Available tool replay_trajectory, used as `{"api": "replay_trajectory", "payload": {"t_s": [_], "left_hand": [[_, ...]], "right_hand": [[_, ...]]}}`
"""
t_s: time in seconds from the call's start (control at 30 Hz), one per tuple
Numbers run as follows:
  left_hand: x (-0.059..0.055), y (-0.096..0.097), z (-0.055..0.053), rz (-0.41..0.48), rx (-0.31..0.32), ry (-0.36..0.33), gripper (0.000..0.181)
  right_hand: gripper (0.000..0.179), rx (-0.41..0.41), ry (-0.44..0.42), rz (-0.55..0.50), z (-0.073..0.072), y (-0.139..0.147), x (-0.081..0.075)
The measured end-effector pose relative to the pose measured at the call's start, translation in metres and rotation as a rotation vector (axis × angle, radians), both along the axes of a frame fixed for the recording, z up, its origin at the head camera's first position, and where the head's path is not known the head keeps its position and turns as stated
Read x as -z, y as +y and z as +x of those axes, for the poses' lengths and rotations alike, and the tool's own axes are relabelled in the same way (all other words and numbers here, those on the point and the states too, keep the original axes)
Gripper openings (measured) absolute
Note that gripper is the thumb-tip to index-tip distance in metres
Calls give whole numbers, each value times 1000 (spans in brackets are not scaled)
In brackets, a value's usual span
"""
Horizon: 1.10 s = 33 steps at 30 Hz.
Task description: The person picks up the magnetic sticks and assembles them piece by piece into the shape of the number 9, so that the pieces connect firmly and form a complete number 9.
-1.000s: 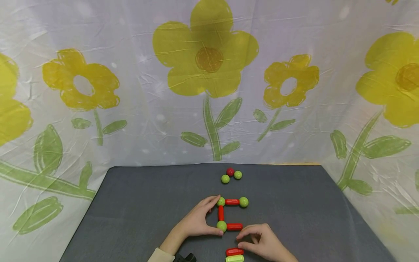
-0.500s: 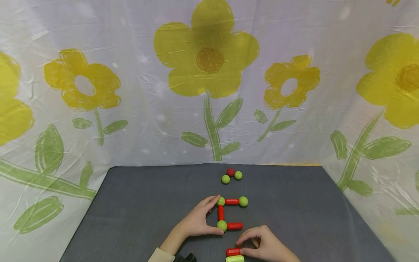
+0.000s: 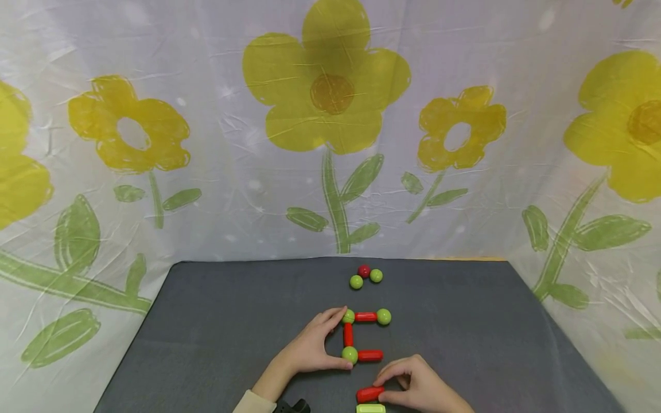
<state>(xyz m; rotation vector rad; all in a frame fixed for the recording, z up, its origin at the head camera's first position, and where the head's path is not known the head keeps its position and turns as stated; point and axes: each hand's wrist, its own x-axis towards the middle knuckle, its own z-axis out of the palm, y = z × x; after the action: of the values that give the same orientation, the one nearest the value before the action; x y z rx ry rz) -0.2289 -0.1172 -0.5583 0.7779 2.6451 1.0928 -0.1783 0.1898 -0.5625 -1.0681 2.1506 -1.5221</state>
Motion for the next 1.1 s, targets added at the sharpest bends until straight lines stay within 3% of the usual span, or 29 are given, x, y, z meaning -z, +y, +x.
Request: {"api": "replay_trajectory", "payload": {"t_s": [0.13,0.23,0.43,0.63,0.73,0.83,1.1], "left_hand": [[-1,-1,-1,-17,-11,2,115],[-1,-2,-2,-22,-16,1,115],[-3,-2,-3,-13,-17,-6,114],[-3,-3,-4,-10,-5,-2,115],[-3,-3,-4,-9,-4,1,115],[-2,-1,-4,-11,-2,6,115],[1,-1,-1,-4,-9,-3,114]], "right_hand": [[20,94,-52,-1,-1,-1,-1],[20,217,-57,3,-2,-2,-4],[20,505,-11,38,-7,-2,-16],[16,693,45,60,-19,-1,-30],[16,771,69,52,-25,0,-31],[17,834,39,20,-28,1,-27],[18,918,-8,47,-26,3,-9]]}}
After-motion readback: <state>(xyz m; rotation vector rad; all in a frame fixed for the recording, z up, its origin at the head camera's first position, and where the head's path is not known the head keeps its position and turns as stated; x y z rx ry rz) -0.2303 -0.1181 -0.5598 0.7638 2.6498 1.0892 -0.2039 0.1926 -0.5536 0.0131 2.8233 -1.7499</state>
